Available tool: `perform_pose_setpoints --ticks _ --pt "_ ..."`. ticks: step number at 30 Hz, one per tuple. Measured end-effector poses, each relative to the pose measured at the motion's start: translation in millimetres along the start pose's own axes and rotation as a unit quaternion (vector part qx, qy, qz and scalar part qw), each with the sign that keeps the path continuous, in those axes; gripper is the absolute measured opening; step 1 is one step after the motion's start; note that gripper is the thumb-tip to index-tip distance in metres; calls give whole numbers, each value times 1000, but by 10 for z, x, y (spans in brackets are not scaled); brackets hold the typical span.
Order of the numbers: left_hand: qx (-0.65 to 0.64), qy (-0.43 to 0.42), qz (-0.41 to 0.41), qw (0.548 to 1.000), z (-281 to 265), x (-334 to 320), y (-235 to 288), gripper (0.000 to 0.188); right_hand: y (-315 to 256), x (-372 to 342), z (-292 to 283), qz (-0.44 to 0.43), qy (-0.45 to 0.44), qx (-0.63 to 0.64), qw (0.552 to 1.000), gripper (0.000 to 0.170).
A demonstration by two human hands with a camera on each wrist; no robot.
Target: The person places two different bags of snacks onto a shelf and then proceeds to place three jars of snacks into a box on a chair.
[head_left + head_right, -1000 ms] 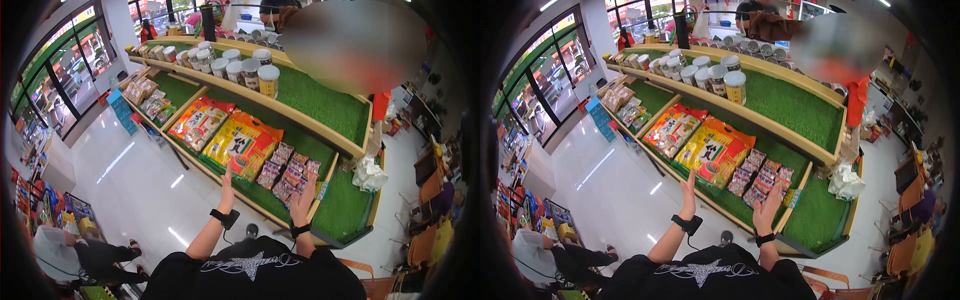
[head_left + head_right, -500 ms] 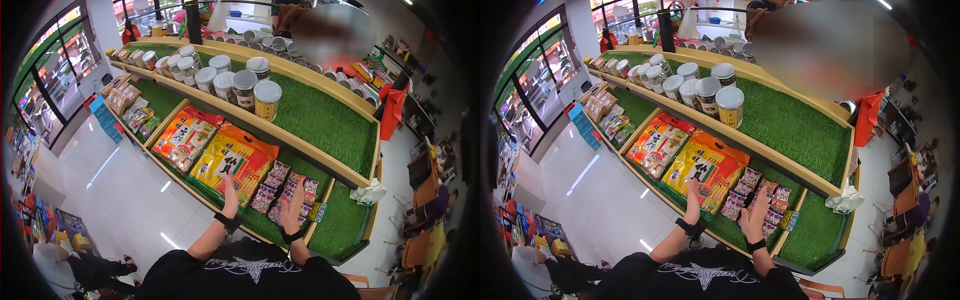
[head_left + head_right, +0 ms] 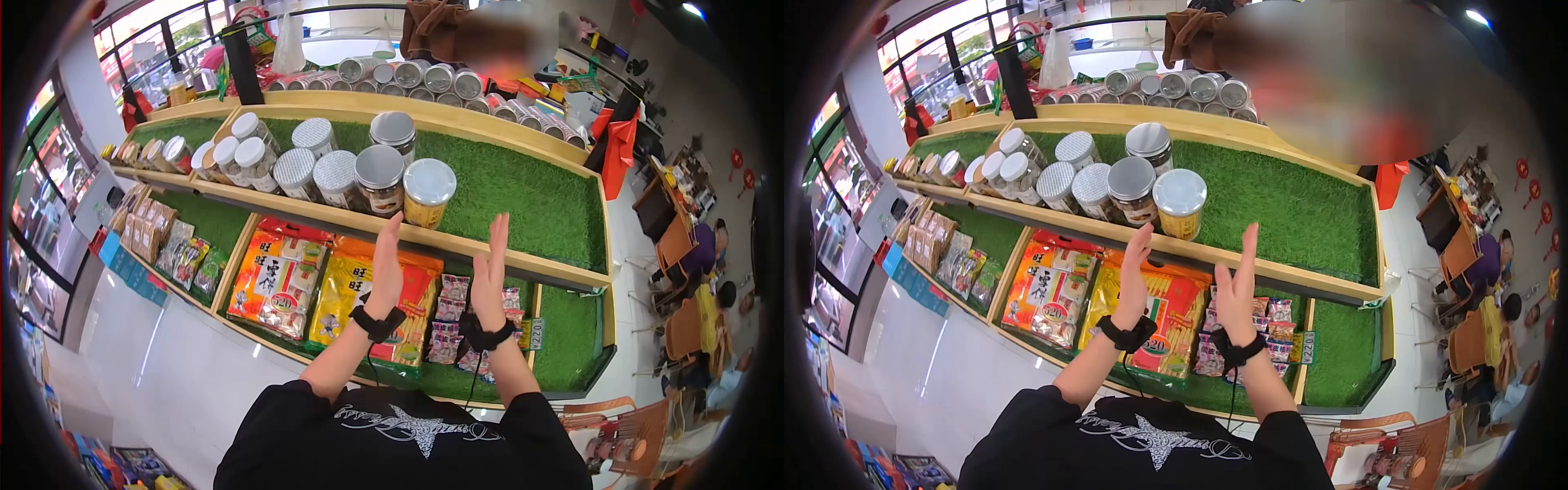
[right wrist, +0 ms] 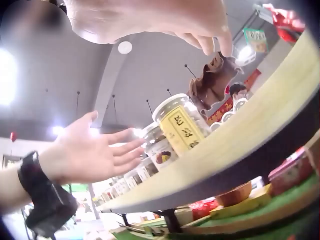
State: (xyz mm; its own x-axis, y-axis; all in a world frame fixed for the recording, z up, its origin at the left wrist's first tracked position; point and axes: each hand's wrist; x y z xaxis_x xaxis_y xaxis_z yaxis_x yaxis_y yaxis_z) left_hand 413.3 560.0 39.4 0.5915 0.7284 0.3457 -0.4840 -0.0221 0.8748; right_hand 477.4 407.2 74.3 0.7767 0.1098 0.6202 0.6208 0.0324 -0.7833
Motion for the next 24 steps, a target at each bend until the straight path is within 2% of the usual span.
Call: perform_pose_setpoints --ticks 1,3,5,7,8,12,15,18,21,22,24 --pt "0 -6 0 1000 16 96 -9 47 -31 117 137 71 18 81 994 67" --pt "58 -41 33 997 67 256 -8 49 -12 342 413 103 39 104 988 64" --pt "44 -72 17 996 115 335 -33 52 119 429 585 139 61 126 980 61" --pt "98 -92 86 987 156 401 -167 61 384 459 751 214 -10 166 963 58" --pt "109 -92 60 988 152 375 -145 72 405 394 813 189 37 163 968 54" --pt "141 -100 80 982 41 386 -138 78 395 373 754 185 25 162 969 50" --pt "144 -111 42 982 17 518 -137 82 280 445 713 247 29 112 962 52" --pt "220 -151 70 961 -5 582 -138 87 281 407 785 244 52 144 958 54" --pt "217 -165 103 957 -44 511 -60 87 287 332 768 267 63 140 951 56" --pt "209 -175 89 958 -49 485 -16 84 262 285 754 279 70 157 945 56" --pt "214 -166 118 955 -75 411 40 83 192 175 718 256 77 175 948 56"
Point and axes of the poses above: each hand's wrist, its own x-axis towards the middle knuckle, its own z-axis out of the palm, y = z × x, and after that the axes turned 14 degrees about y, right-handed
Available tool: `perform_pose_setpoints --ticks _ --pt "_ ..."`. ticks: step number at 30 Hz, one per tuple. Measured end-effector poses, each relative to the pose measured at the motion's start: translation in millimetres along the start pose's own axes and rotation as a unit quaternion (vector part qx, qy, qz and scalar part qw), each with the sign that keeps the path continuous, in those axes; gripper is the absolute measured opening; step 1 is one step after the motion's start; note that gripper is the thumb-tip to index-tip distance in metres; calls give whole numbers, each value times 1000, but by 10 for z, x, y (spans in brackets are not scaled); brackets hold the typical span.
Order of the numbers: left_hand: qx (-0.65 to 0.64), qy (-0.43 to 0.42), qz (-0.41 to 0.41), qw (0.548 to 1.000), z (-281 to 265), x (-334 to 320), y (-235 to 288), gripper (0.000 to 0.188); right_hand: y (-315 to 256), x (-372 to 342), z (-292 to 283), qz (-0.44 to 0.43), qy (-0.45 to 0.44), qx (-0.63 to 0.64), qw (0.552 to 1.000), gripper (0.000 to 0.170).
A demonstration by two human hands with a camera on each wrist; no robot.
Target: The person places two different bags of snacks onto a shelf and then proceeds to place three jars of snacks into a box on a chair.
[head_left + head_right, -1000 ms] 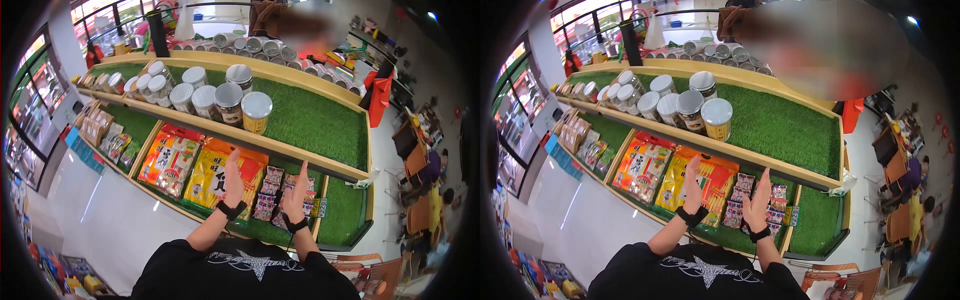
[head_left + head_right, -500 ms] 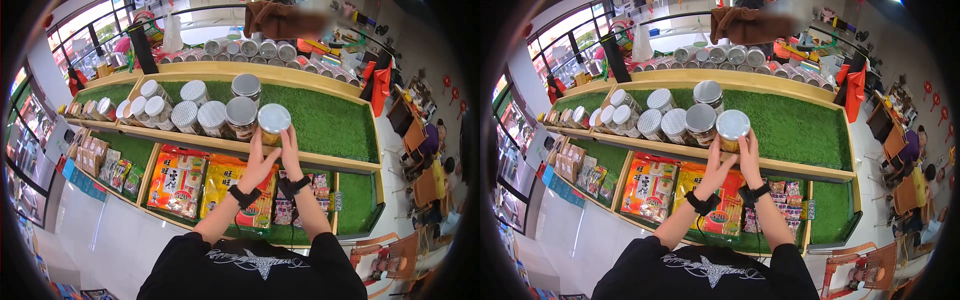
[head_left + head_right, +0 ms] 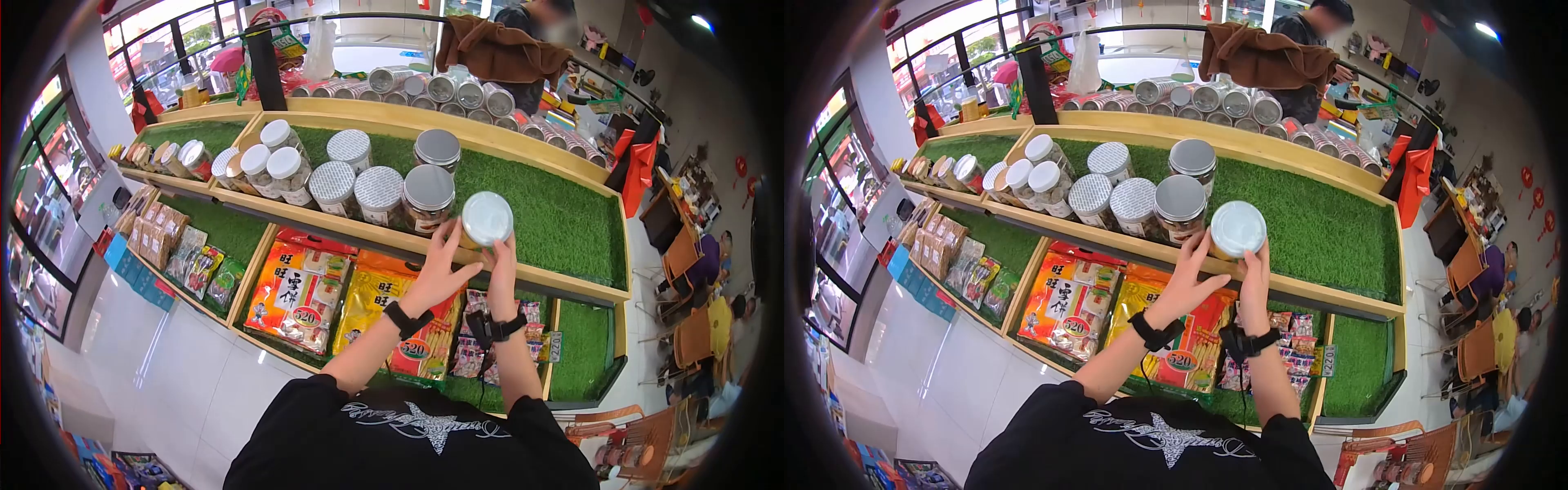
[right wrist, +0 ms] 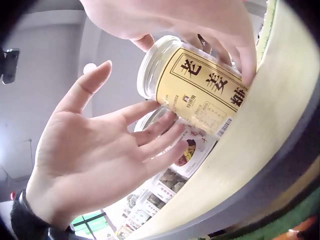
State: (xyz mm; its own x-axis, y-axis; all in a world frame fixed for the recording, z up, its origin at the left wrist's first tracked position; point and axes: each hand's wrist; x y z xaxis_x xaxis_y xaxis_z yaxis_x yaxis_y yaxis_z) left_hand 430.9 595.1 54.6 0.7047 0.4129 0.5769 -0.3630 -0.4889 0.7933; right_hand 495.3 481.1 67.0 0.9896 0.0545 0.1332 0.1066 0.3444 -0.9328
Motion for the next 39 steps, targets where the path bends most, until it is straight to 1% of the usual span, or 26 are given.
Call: perform_pose_setpoints --ticks 2,3,5,6,7,9,11,12,13,14,16,17,19,20,21,23,25,27,28,29,31,32,33,35,37,39 --pt "-7 5 34 999 -54 -56 141 81 -64 -147 -47 -56 9 8 998 53" --pt "-27 -3 44 999 -93 -76 236 82 -140 -210 -61 -57 22 10 998 53" --pt "-18 -11 100 995 -196 -119 481 83 -275 -416 -117 -114 25 29 993 52" --pt "28 -1 152 988 -240 -142 566 88 -432 -520 -104 -110 25 30 993 52" --pt "29 -3 146 989 -249 -174 574 88 -521 -611 -109 -104 26 29 994 51" --pt "-66 32 130 989 -260 -290 582 95 -470 -729 -190 -96 19 63 993 55" --pt "-23 56 39 997 -306 -497 543 99 -475 -852 -207 -115 -97 22 988 65" --pt "-71 55 -22 996 -334 -604 431 100 -401 -899 -237 -77 -102 -29 991 73" --pt "-118 56 -82 988 -379 -695 347 101 -283 -957 -258 -101 -109 -78 986 72" --pt "-118 52 -83 988 -443 -801 318 101 -187 -1025 -282 -81 -115 -100 985 74" --pt "-107 -8 -150 983 -593 -956 272 101 -141 -1171 -265 -67 -113 -147 980 82" --pt "-108 -12 -153 982 -677 -958 281 101 -182 -1195 -260 -64 -109 -148 981 82" --pt "-139 -93 -163 972 -859 -935 379 99 -272 -1229 -235 -151 -179 -258 937 89" --pt "-142 -114 -156 971 -926 -909 425 97 -308 -1251 -196 -139 -184 -229 946 95" --pt "-142 -119 -158 970 -975 -903 487 97 -354 -1298 -177 -136 -180 -230 947 95" --pt "-209 -195 -201 937 -1055 -848 566 98 -455 -1352 -134 -153 -190 -224 944 101" --pt "-210 -230 -187 932 -1078 -900 519 99 -456 -1426 -133 -181 -185 -233 937 105" --pt "-297 -311 -280 858 -1059 -995 357 100 -409 -1531 -131 -130 -185 -119 967 105" --pt "-284 -328 -263 862 -1038 -1011 282 103 -407 -1587 -128 -91 -184 -56 977 98" --pt "-288 -338 -262 857 -1024 -981 256 103 -466 -1574 -154 -93 -174 -60 979 98" --pt "-362 -397 -266 800 -1001 -948 220 106 -649 -1530 -242 -170 -275 -216 921 91" --pt "-355 -412 -232 806 -977 -915 196 107 -711 -1536 -246 -172 -270 -231 919 86" --pt "-358 -416 -234 802 -961 -868 194 107 -764 -1547 -251 -170 -265 -235 920 86" --pt "-320 -472 -170 804 -953 -791 206 108 -841 -1596 -273 -184 -251 -300 902 88" --pt "-292 -496 -166 801 -965 -730 301 105 -876 -1659 -347 -186 -228 -317 902 93" --pt "-213 -513 -147 818 -938 -642 459 104 -917 -1722 -448 -199 -252 -381 867 96"
Point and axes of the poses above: each hand's wrist, its own x-axis towards the middle knuckle, its own z-axis out of the palm, y = z × x, and after that the axes turned 14 degrees about y, right-handed
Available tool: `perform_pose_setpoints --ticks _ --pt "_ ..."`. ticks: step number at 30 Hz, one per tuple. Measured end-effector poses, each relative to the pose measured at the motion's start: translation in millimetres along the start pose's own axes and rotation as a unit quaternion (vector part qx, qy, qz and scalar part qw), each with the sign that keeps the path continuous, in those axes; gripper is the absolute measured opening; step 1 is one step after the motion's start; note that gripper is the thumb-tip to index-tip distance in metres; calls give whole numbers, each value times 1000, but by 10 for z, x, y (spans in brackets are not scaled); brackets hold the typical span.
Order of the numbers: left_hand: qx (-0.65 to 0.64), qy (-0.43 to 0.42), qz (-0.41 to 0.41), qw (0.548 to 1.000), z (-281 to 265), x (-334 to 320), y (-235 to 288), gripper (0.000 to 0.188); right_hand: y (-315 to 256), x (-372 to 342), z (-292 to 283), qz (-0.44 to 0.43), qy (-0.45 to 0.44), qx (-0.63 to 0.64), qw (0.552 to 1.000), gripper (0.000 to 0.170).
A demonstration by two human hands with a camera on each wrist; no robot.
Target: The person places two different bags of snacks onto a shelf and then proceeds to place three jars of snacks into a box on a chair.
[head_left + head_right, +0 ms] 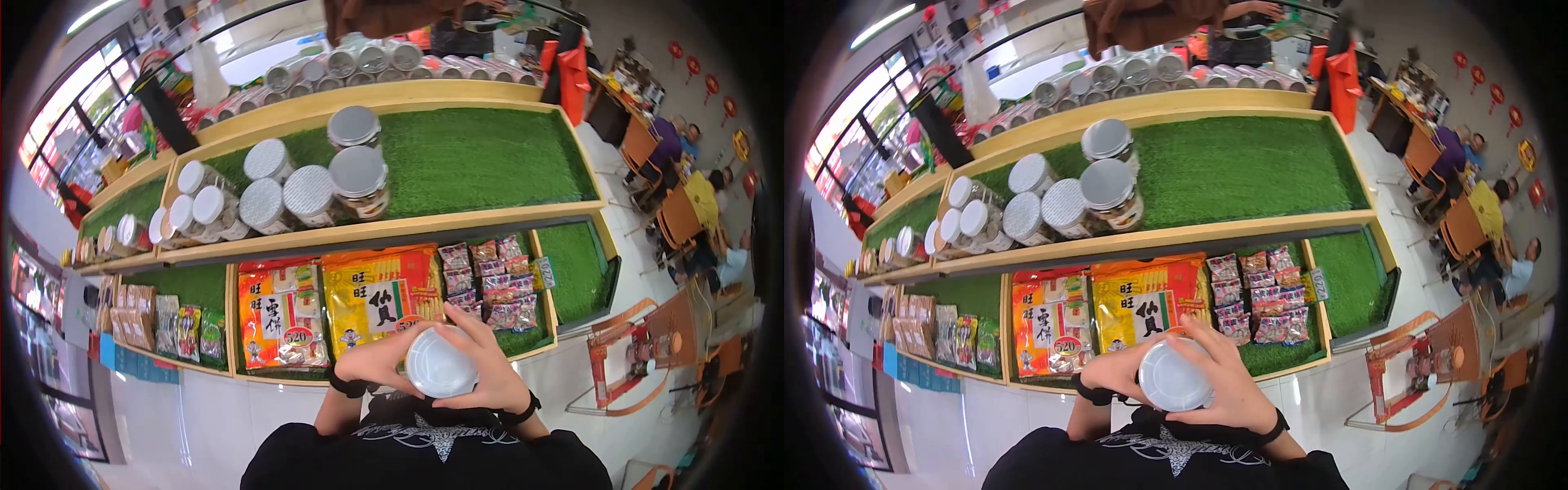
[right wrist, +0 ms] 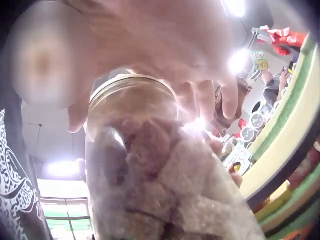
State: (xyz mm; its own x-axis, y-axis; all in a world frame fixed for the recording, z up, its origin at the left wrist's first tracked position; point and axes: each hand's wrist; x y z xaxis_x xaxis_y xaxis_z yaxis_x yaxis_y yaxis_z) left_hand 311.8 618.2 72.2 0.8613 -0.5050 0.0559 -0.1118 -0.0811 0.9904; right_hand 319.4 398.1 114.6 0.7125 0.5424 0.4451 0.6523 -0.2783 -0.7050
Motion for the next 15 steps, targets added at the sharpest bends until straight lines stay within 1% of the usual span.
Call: perform_pose_setpoints --ticks 2,4,5,6,8,9,10,12,13,15 --pt "16 -13 0 1000 64 86 36 102 26 -124 -49 4 8 -21 1000 98" --pt "24 -37 1 999 166 231 119 101 44 -265 -101 37 64 30 997 97" --pt "17 -47 -23 998 244 304 192 101 72 -340 -146 29 90 21 995 101" --pt "16 -63 -22 998 332 388 209 101 58 -417 -214 38 101 15 994 101" --pt "53 -76 32 995 550 554 236 100 17 -578 -361 52 184 -22 981 104" --pt "39 -103 18 994 669 656 267 99 16 -670 -438 57 210 -41 975 104" --pt "37 -118 20 992 796 719 283 99 24 -768 -520 65 219 -49 972 104" --pt "11 -116 28 993 1076 858 306 98 45 -982 -698 49 242 -60 967 101" --pt "2 -126 25 992 1226 928 286 99 41 -1099 -782 52 263 -61 962 97" --pt "-7 -157 33 987 1534 1075 315 100 0 -1341 -981 70 293 -78 950 96"
Point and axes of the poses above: each hand's wrist, its own x-axis towards the middle knuckle, its own z-axis out of the palm, y = z × x, and after that the axes turned 14 degrees about y, right-handed
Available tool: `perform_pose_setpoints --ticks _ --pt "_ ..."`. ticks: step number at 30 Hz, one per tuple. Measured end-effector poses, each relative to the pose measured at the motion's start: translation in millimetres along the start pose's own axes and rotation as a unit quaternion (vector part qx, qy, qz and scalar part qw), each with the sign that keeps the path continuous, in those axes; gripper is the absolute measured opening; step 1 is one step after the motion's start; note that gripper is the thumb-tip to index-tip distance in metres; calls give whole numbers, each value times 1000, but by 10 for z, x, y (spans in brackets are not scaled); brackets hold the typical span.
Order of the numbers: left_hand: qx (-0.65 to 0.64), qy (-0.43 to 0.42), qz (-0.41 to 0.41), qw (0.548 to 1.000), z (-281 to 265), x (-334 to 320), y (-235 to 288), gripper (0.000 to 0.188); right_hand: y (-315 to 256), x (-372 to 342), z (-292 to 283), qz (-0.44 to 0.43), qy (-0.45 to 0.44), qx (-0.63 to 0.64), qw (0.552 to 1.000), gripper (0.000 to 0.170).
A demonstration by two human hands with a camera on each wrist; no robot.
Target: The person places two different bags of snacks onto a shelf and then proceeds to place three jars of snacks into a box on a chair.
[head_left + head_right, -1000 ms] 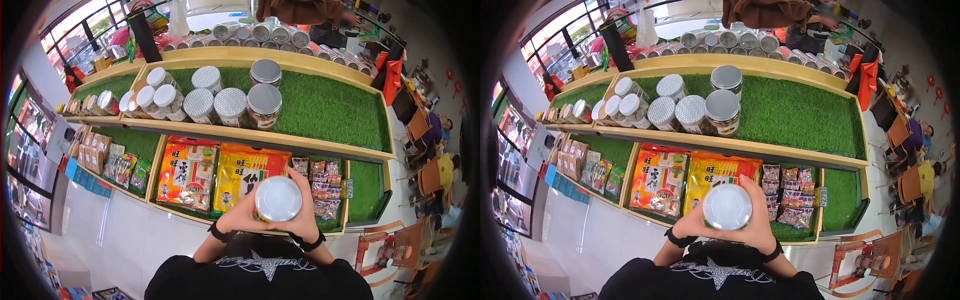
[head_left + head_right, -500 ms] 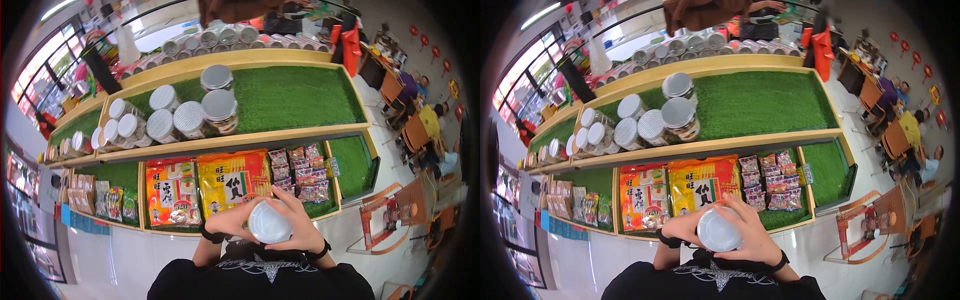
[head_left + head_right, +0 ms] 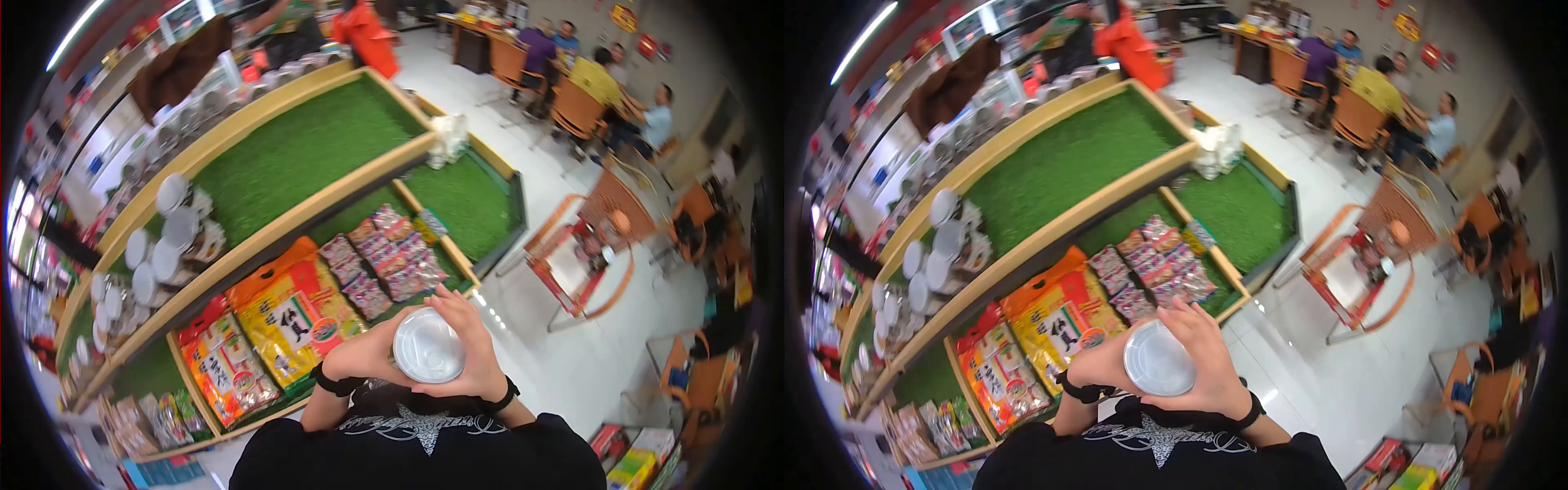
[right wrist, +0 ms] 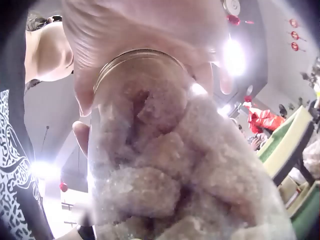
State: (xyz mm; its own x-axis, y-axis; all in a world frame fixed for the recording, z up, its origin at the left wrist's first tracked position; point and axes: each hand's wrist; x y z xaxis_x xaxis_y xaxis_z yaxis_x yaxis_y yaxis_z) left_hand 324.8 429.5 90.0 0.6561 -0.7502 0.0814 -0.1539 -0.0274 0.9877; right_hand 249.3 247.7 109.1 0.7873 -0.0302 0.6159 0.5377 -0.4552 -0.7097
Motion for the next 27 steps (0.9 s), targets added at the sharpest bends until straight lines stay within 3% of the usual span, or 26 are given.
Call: perform_pose_setpoints --ticks 13,15,20,27 --pt "-75 -243 34 966 1916 1389 -14 101 43 -991 -1873 82 195 -202 956 89" --pt "-72 -279 69 955 2178 1543 12 98 -6 -1171 -2029 97 230 -230 941 89" --pt "-66 -376 53 923 2708 1790 59 95 -9 -1580 -2232 147 317 -291 891 97" --pt "-96 -449 45 887 3098 2148 84 94 15 -1640 -2405 180 384 -346 837 92"
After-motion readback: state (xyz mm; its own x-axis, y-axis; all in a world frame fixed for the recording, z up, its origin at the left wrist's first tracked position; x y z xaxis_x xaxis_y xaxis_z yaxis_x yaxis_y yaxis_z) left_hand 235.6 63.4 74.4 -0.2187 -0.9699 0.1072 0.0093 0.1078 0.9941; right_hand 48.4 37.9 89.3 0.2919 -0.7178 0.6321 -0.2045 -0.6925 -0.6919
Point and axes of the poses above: each hand's wrist, its own x-axis towards the middle knuckle, its own z-axis out of the palm, y = z × x, and after that the axes turned 14 degrees about y, right-handed
